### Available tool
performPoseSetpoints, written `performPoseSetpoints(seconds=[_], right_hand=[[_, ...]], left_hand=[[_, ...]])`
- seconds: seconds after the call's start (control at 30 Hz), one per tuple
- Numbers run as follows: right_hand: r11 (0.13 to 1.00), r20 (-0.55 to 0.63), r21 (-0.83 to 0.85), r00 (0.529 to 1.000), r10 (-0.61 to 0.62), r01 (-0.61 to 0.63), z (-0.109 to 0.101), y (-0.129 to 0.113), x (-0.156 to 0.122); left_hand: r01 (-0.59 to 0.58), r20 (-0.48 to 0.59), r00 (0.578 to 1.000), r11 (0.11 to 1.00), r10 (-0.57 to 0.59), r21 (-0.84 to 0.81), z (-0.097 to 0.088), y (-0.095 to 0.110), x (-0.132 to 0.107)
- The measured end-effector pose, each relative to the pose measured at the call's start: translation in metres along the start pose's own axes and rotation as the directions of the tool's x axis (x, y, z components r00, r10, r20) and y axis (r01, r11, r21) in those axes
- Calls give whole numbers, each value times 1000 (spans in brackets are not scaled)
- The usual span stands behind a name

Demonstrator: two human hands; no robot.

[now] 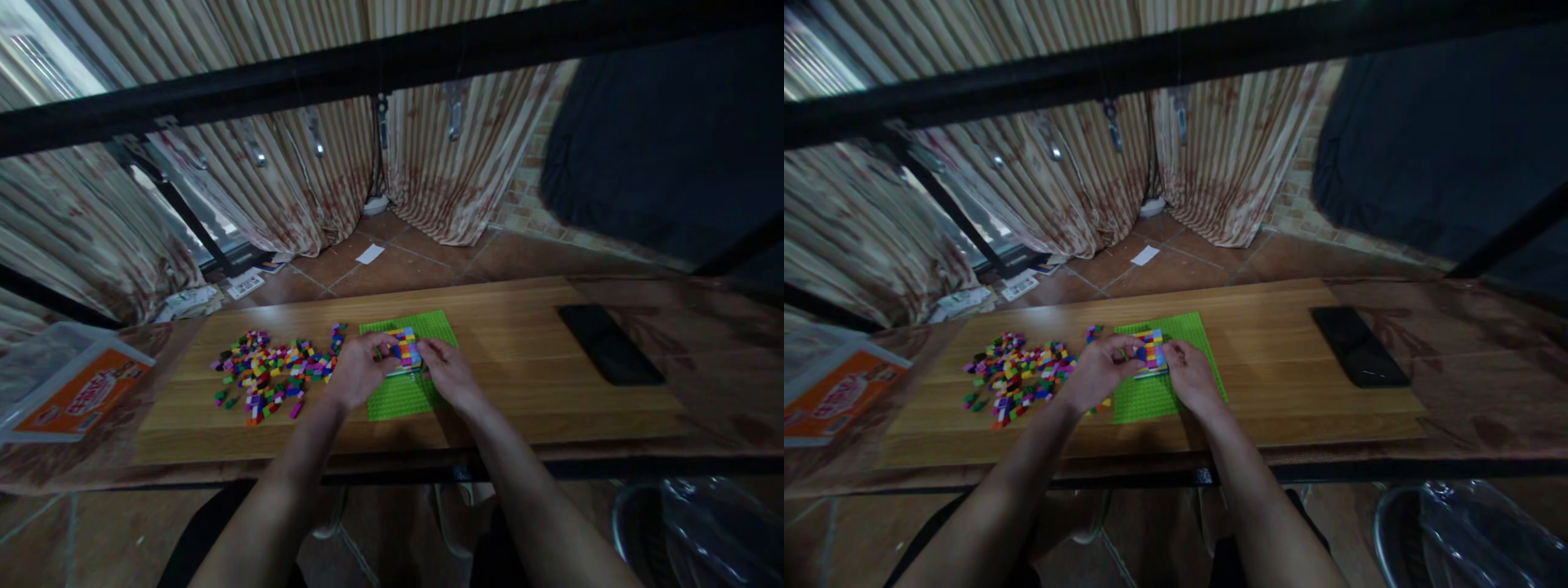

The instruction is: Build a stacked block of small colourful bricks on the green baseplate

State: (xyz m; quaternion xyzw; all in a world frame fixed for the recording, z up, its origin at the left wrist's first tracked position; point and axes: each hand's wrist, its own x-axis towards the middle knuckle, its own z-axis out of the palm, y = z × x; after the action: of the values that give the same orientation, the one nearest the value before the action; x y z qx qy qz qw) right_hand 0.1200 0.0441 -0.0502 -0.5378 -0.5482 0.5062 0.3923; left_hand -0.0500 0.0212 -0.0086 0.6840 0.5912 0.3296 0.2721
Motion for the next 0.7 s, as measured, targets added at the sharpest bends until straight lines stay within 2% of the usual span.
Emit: performPoseSetpoints(seconds=[0.2,0.43,0.57,0.7], right_hand=[[998,11,35,998,-54,54,1,1,-1],[987,8,-18,987,-160,160,10,-2,-5],[984,-22,-81,987,-159,156,14,-3,-6],[986,-43,-101,989,-139,135,16,-2,-5]], left_hand=[[20,37,999,999,-19,-34,-3,2,3],[-13,49,999,1000,13,4,-4,10,3],[-24,38,999,1000,23,13,-4,10,3],[-8,44,999,998,11,-58,-2,7,2]])
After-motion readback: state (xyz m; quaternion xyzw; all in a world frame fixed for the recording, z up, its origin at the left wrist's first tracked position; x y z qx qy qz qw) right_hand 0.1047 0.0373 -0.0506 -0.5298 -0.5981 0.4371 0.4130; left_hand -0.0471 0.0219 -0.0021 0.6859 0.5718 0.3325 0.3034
